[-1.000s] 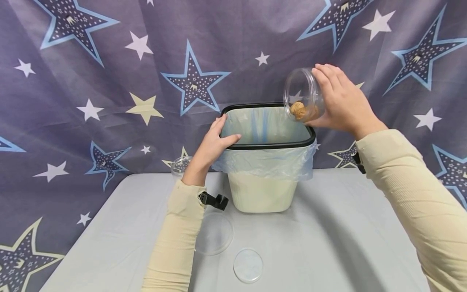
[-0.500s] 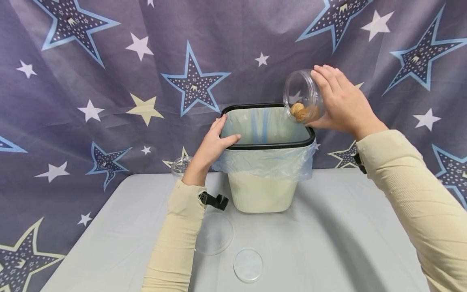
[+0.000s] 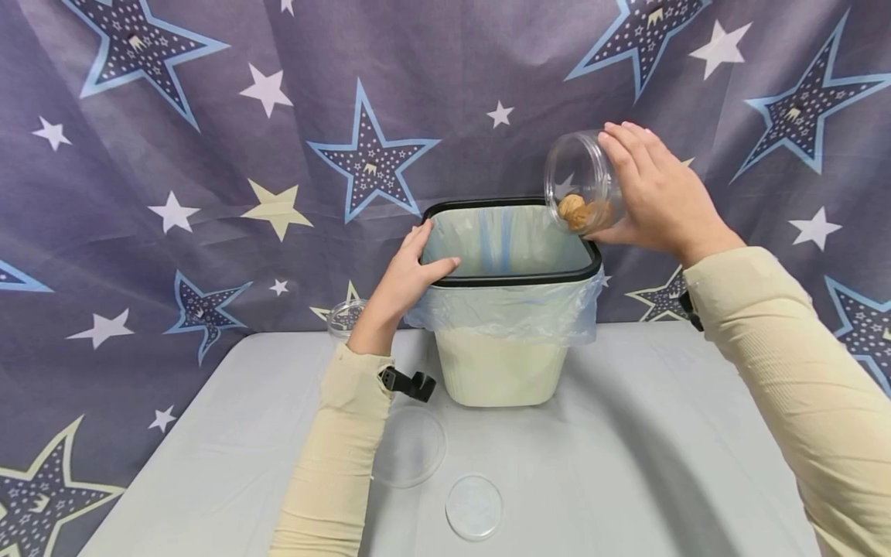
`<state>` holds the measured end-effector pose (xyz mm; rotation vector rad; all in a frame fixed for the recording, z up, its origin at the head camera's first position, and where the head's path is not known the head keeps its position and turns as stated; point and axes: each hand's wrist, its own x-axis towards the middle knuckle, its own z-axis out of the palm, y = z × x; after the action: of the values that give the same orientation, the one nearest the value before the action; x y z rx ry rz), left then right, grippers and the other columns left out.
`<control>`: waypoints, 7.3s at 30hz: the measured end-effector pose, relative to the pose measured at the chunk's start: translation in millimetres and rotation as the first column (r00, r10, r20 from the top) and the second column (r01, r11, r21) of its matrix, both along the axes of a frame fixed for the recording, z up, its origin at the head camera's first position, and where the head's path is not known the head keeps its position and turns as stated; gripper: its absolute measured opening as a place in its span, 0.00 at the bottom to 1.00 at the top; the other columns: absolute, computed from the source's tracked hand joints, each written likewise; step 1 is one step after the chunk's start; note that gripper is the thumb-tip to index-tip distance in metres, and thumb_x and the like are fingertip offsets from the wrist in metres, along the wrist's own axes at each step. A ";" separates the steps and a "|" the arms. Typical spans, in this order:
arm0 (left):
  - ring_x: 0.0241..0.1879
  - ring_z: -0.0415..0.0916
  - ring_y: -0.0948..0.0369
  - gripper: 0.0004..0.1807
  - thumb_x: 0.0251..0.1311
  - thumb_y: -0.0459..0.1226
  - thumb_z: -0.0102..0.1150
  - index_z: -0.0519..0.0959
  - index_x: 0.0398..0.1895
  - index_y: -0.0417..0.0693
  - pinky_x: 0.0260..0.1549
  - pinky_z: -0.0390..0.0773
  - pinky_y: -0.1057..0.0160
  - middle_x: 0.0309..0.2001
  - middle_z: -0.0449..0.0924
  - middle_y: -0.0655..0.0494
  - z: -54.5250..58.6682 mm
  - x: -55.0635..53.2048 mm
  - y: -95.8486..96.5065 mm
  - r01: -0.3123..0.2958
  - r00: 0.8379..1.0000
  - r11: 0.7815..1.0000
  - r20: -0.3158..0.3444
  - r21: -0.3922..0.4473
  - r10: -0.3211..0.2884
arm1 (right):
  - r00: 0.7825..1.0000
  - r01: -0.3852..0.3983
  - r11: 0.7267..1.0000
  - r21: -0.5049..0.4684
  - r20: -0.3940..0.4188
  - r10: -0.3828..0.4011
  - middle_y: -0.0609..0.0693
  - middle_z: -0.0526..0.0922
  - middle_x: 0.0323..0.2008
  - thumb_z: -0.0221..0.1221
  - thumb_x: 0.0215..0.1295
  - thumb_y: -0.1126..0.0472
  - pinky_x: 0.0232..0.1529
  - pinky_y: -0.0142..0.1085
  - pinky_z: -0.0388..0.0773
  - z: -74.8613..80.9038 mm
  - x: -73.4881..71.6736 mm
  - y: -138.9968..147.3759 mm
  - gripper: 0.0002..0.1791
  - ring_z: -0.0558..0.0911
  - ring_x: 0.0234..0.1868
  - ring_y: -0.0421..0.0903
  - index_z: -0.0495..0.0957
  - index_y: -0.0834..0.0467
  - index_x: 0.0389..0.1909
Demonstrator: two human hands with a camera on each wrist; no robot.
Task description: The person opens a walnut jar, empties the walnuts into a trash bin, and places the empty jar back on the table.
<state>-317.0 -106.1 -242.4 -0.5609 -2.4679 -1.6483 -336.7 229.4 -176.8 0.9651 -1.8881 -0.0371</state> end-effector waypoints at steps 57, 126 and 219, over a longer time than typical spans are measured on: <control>0.73 0.28 0.63 0.44 0.60 0.43 0.58 0.44 0.75 0.55 0.70 0.42 0.53 0.76 0.32 0.52 -0.3 1.3 -1.3 0.013 1.000 1.000 0.011 -0.002 -0.013 | 0.999 -0.006 0.996 0.086 -0.043 0.010 0.70 0.63 0.63 0.76 0.27 0.50 0.70 0.45 0.50 5.6 -1.3 -13.9 0.61 0.62 0.63 0.66 0.57 0.72 0.64; 0.73 0.28 0.63 0.44 0.59 0.44 0.58 0.45 0.75 0.55 0.70 0.41 0.53 0.76 0.32 0.52 -1.1 -0.3 -1.8 0.008 1.000 1.000 0.007 -0.008 -0.008 | 0.994 -0.102 0.993 0.052 -0.029 0.104 0.69 0.64 0.63 0.79 0.22 0.55 0.68 0.49 0.55 -0.8 -2.5 -28.9 0.62 0.62 0.64 0.65 0.59 0.71 0.63; 0.73 0.28 0.61 0.44 0.59 0.42 0.57 0.44 0.75 0.50 0.70 0.40 0.52 0.76 0.33 0.50 0.0 -0.4 -0.5 0.016 1.000 1.000 -0.005 -0.002 -0.016 | 0.998 -0.055 0.979 0.196 -0.019 0.060 0.64 0.60 0.67 0.78 0.26 0.59 0.69 0.51 0.52 -0.3 -0.3 -21.1 0.61 0.58 0.69 0.60 0.57 0.66 0.67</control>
<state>-317.4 -106.6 -242.4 -0.5861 -2.4681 -1.6491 -337.0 208.3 -177.1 1.1464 -1.8572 -0.2024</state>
